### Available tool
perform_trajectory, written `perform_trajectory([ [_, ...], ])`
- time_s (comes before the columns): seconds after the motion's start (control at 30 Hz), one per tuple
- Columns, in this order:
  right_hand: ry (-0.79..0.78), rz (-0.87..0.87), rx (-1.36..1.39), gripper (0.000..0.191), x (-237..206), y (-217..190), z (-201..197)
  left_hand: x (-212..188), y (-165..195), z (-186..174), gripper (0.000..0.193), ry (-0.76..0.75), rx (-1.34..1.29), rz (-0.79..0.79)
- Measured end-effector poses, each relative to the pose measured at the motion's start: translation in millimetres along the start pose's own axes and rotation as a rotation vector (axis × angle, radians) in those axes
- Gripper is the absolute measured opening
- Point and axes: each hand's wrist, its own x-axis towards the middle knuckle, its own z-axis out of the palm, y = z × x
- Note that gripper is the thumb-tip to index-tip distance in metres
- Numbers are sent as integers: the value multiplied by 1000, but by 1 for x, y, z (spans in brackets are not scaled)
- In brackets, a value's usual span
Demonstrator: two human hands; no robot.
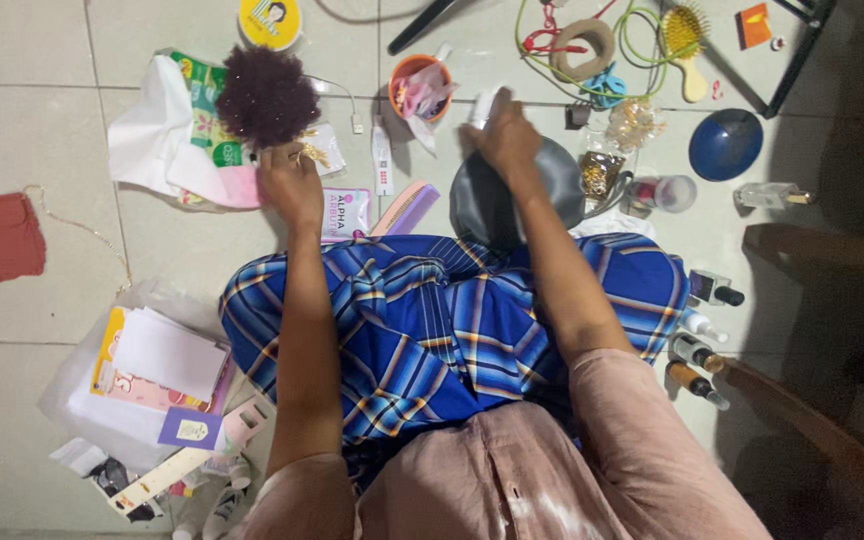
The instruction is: The person sits on the floor and empties cards, papers, and small items out of a gray pouch, sorting them into piles on the floor. They then reach under a wooden desk to retrieve small bottles and wipe one bottle with a tissue.
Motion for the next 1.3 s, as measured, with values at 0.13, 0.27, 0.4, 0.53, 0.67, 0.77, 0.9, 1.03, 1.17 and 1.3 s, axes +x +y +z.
perform_trajectory([
  [0.13,250,82,56,39,6,2,-5,-4,1,-1,18,-12,-94,-3],
  [0.27,537,-18,-83,35,16,33,-25,-4,0,-2,19,-25,-124,-23],
  [0.4,605,-95,-104,40,18,46,-30,-4,3,0,18,-30,-128,13],
  [0.53,520,-65,-2,32,16,45,-28,-6,5,-1,17,-54,-109,23],
  [0.67,539,-10,3,31,18,48,-33,-7,5,-2,17,-26,-112,64],
  [0.77,501,71,-9,22,21,55,-40,-8,3,-1,18,-28,-95,62],
  [0.9,833,-213,-129,39,19,63,-49,-9,2,0,19,-37,-106,55],
  [1.03,632,9,100,32,17,67,-53,-12,4,-2,16,4,-139,93],
  [1.17,357,165,165,22,8,73,-53,-28,25,-4,18,-90,-222,119],
  [1.3,154,91,96,16,-22,65,-36,-74,67,19,23,-602,-362,-40],
])
